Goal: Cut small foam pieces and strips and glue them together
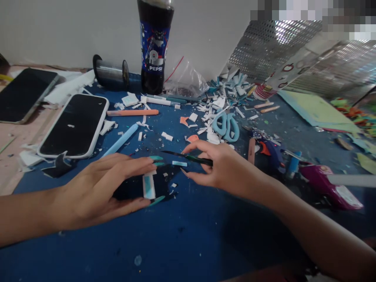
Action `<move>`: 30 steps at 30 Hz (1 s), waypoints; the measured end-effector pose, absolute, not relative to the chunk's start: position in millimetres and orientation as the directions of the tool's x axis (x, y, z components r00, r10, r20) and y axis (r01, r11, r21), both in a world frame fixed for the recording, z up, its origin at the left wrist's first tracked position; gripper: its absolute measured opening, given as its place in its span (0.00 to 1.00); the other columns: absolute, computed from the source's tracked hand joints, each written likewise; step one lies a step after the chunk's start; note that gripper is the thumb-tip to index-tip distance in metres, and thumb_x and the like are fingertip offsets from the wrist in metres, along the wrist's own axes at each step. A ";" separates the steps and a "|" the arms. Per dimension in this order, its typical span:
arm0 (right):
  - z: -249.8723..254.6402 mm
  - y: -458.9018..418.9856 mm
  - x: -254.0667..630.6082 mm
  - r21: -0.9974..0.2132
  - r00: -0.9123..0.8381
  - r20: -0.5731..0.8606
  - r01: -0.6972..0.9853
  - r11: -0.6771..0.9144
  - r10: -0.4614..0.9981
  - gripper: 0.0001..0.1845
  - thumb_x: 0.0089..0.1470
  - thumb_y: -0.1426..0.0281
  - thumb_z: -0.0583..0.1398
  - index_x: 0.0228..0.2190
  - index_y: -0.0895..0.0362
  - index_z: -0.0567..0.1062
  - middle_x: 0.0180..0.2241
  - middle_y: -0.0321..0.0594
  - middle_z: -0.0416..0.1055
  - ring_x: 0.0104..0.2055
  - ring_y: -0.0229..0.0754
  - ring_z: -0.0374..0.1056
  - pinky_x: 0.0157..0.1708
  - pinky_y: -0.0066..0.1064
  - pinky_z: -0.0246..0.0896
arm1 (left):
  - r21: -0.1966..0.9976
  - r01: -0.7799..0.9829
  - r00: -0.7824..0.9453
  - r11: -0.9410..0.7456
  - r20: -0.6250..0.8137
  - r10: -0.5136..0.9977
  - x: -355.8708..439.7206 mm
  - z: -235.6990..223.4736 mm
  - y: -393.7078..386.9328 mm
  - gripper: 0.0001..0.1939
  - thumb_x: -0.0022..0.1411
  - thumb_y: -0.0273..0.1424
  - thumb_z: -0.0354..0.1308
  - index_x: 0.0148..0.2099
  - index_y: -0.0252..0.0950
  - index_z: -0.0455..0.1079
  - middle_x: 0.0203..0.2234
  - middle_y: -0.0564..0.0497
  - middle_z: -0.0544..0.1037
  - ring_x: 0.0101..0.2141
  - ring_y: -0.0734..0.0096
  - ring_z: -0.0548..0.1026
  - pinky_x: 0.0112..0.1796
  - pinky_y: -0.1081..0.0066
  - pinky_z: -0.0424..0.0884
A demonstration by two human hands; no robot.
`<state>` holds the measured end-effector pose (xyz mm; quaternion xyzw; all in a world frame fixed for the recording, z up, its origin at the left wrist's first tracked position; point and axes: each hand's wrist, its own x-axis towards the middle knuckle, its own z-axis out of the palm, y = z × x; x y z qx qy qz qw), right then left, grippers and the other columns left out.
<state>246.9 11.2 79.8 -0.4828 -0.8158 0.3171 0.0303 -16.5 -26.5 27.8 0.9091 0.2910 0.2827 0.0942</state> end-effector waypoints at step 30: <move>101.3 37.8 286.0 -0.133 -0.347 -0.503 0.936 0.325 0.791 0.18 0.50 0.62 0.57 0.43 0.55 0.71 0.19 0.31 0.63 0.17 0.34 0.57 0.21 0.25 0.47 | 0.426 0.603 0.603 -0.674 0.310 0.735 -16.0 19.4 -17.1 0.30 0.65 0.43 0.52 0.63 0.37 0.48 0.48 0.45 0.77 0.51 0.62 0.74 0.48 0.69 0.76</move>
